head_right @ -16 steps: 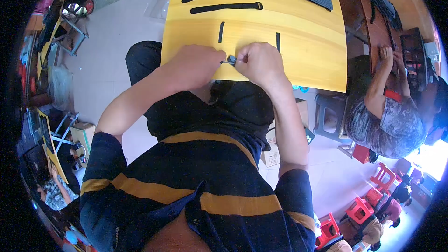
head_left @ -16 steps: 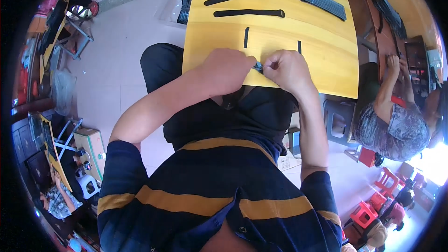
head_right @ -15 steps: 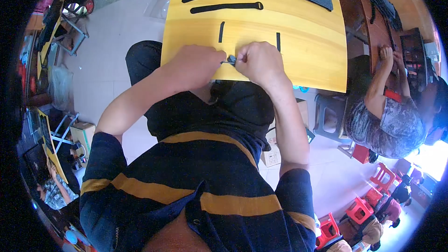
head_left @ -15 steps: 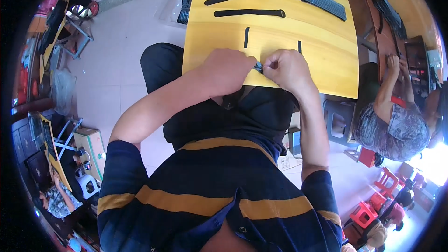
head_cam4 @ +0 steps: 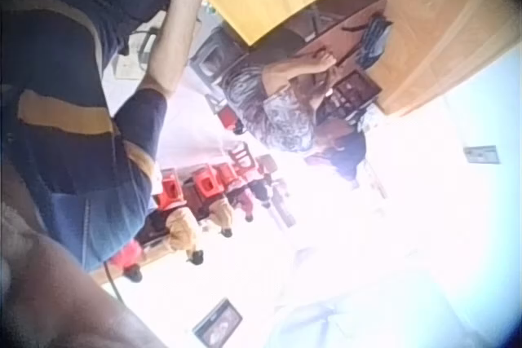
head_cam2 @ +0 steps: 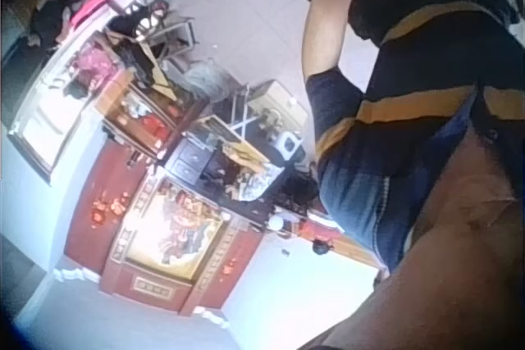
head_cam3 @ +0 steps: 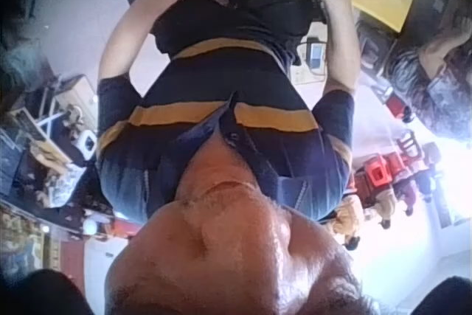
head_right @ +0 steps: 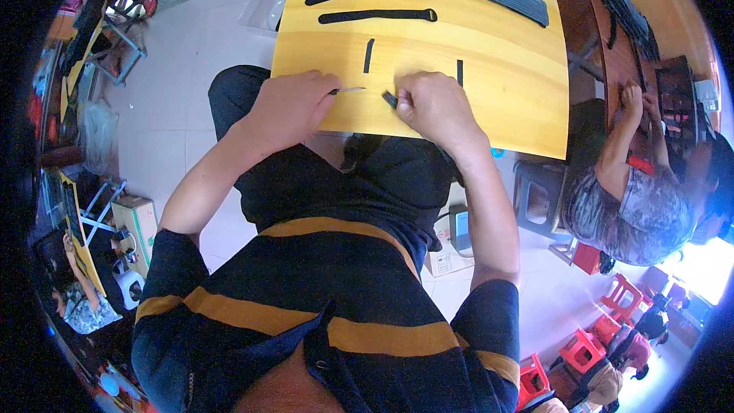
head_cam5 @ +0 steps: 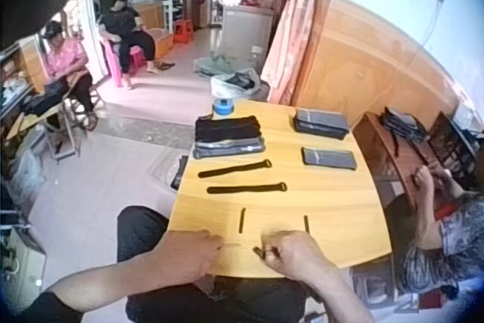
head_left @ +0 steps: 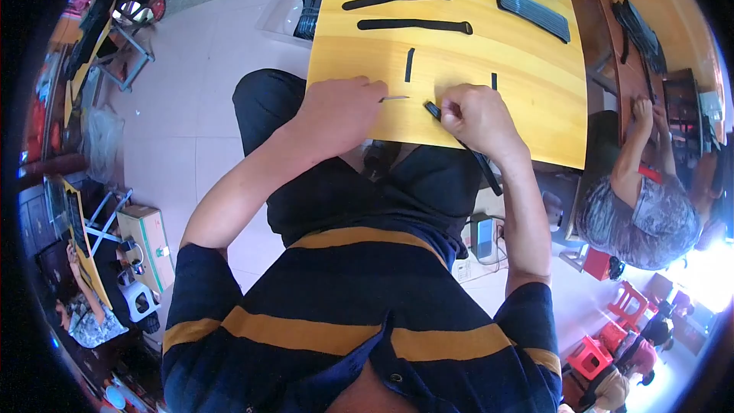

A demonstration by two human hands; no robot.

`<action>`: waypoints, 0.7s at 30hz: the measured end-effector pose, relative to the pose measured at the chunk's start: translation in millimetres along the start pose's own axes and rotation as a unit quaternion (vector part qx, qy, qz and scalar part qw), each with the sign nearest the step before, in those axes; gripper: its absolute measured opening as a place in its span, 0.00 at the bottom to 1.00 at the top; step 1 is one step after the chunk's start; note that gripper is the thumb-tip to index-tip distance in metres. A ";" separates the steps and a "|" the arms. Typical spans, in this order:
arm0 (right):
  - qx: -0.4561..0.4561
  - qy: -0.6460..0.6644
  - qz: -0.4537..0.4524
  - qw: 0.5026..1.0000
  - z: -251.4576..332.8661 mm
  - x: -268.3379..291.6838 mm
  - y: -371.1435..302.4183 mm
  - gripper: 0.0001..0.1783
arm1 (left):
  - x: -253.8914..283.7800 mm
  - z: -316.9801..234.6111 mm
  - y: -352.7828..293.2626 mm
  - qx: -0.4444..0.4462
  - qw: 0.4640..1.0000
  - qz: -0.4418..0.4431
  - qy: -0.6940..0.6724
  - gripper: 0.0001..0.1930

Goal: Manually attaching small plastic clips and buckles to black textile straps.

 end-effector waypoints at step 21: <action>-0.117 0.209 -0.260 0.935 66.0 -14.2 -58.1 0.04 | -35.2 -37.1 -7.9 0.017 0.875 -0.069 -0.478 0.07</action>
Point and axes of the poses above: each hand's wrist, its own y-axis towards the middle knuckle, its own x-axis out of the back of the hand, z = x × y, the point moved 2 cm from there along y, towards the middle knuckle, and after that the axes turned 1 degree about -y, right-handed, at the moved point
